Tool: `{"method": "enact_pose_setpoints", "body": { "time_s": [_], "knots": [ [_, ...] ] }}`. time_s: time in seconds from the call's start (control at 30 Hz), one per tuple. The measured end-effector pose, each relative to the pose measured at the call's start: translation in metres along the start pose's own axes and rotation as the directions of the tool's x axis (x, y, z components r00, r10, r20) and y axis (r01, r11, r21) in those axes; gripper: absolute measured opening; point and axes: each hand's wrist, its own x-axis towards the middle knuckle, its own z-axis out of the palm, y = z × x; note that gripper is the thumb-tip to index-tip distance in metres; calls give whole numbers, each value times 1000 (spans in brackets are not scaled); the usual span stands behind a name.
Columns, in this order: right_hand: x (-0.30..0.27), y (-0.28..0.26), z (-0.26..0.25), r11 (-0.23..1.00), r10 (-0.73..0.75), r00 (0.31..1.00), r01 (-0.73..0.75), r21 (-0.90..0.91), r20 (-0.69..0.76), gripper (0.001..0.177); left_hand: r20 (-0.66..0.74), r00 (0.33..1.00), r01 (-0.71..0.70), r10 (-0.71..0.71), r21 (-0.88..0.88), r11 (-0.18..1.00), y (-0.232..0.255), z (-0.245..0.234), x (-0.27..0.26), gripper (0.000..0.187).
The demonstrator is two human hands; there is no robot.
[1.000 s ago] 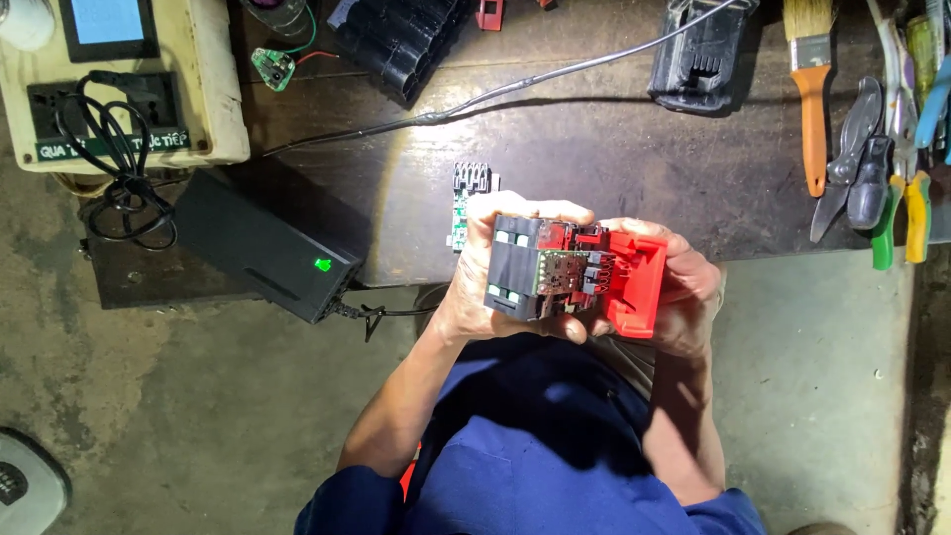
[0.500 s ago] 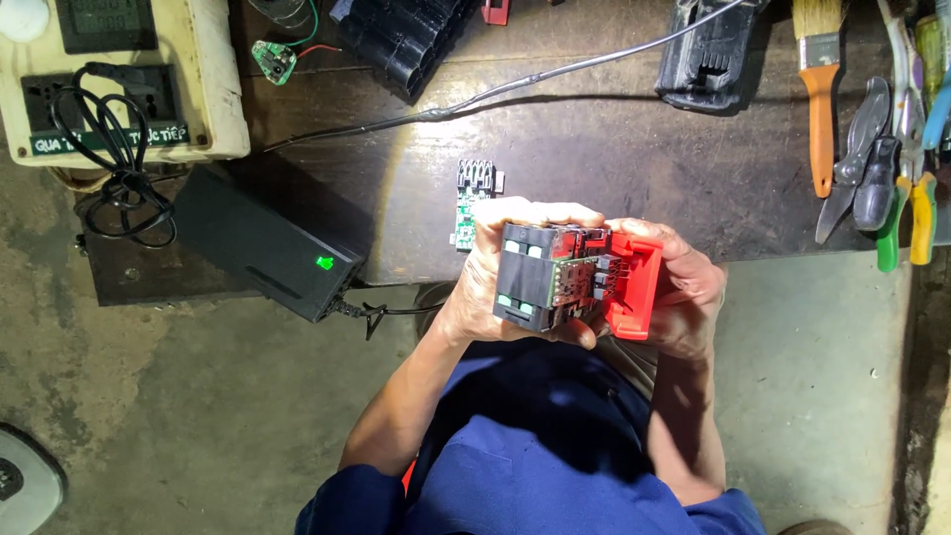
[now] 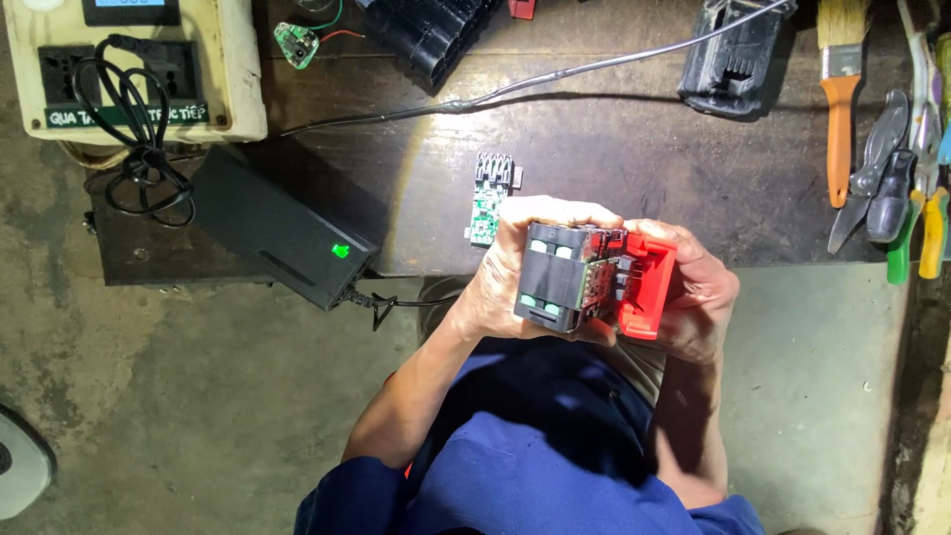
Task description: The person uses a multimeter to test a small circuit board on a workbench. They then pick up a red battery charger, insert the circuit board into it, and observe the green indicator lights on the charger.
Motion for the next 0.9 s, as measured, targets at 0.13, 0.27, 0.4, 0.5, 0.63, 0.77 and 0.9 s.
{"method": "enact_pose_setpoints", "body": {
  "time_s": [0.13,0.27,0.4,0.5,0.63,0.77,0.9],
  "knots": [
    [3,-8,8,999,-3,1000,3,-45,-5,91,17,1000,6,-7,31,999,6,-1,2,94],
    [13,-22,22,999,-19,1000,19,-50,0,88,24,999,29,-29,-2,1000,8,-1,1,91],
    [11,-19,11,987,-31,999,38,-155,43,86,44,999,15,-17,43,999,5,-7,-1,91],
    [9,-17,8,969,-47,998,54,-242,35,84,62,998,23,-26,47,999,3,-10,0,92],
    [9,-15,6,968,-36,999,45,-247,41,87,92,995,34,-40,58,998,4,-12,3,87],
    [9,-16,9,970,-51,998,55,-236,21,85,108,994,14,-24,88,996,-3,-15,3,85],
    [14,-25,17,949,-64,997,71,-308,35,88,107,994,-6,-5,101,995,-4,-13,2,79]
  ]
}}
